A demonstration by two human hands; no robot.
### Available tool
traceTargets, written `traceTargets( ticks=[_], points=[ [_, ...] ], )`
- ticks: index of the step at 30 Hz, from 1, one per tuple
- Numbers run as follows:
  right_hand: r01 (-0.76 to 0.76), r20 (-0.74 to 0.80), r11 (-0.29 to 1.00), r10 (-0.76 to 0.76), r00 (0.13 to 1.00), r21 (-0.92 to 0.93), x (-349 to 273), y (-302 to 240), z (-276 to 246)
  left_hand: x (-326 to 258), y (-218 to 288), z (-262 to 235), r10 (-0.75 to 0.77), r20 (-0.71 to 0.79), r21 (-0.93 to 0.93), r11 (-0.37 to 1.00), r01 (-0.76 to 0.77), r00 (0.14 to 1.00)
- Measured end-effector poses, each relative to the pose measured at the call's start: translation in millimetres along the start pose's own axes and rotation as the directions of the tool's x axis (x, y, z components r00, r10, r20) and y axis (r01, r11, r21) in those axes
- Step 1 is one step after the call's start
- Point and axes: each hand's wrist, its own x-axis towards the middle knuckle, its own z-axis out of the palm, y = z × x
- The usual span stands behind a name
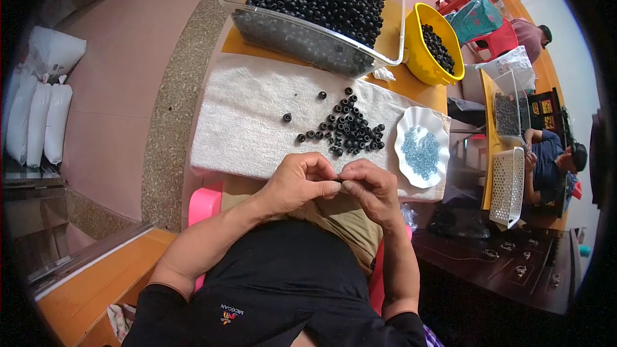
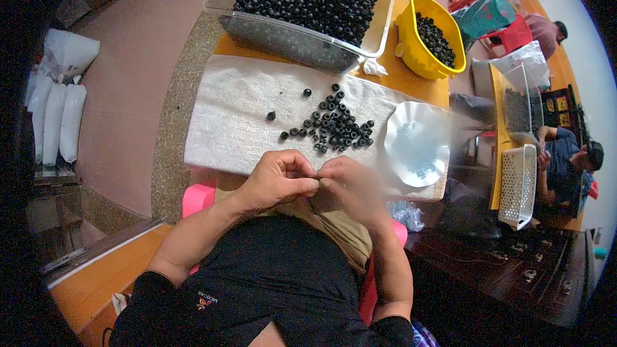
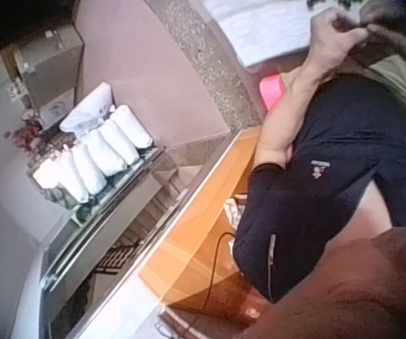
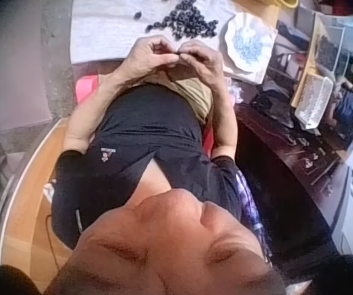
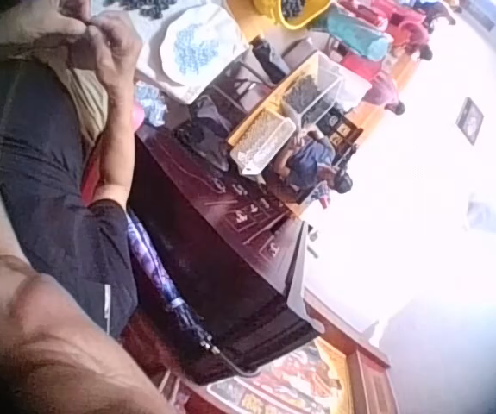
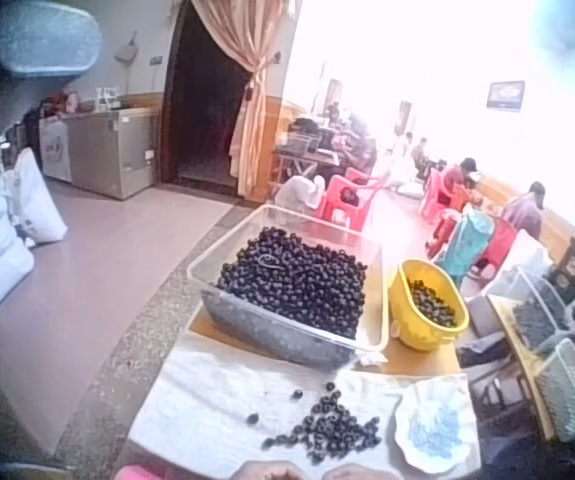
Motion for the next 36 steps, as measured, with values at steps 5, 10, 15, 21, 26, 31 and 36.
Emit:
traceTargets(
  ticks=[5,10,15,21,26,31,36],
  points=[
    [0.064,-0.046,0.998,-0.065,0.997,-0.026,-2,6,5,0,-3,1,0.004,-0.015,-0.004,1.0,-0.004,1.0],
    [0.079,-0.067,0.996,-0.083,0.994,-0.049,-1,5,6,0,-2,1,-0.01,-0.02,-0.023,1.0,0.01,1.0],
    [0.058,-0.044,0.998,-0.057,0.997,0.017,-4,4,3,-1,-4,2,-0.01,0.006,-0.06,0.998,0.011,1.0],
    [0.107,-0.253,0.897,0.005,0.968,0.428,-8,16,8,1,1,3,0.0,-0.013,-0.031,1.0,0.0,1.0],
    [0.073,-0.227,0.89,0.035,0.973,0.45,-11,15,8,0,1,5,0.021,0.005,0.072,0.997,-0.021,1.0],
    [0.032,-0.21,0.866,0.085,0.974,0.499,-12,12,9,0,-4,3,0.062,0.006,0.191,0.98,-0.062,0.998],
    [0.068,-0.193,0.963,-0.017,0.981,0.26,-12,16,5,0,-5,4,0.097,0.017,0.276,0.956,-0.098,0.995]
  ],
)
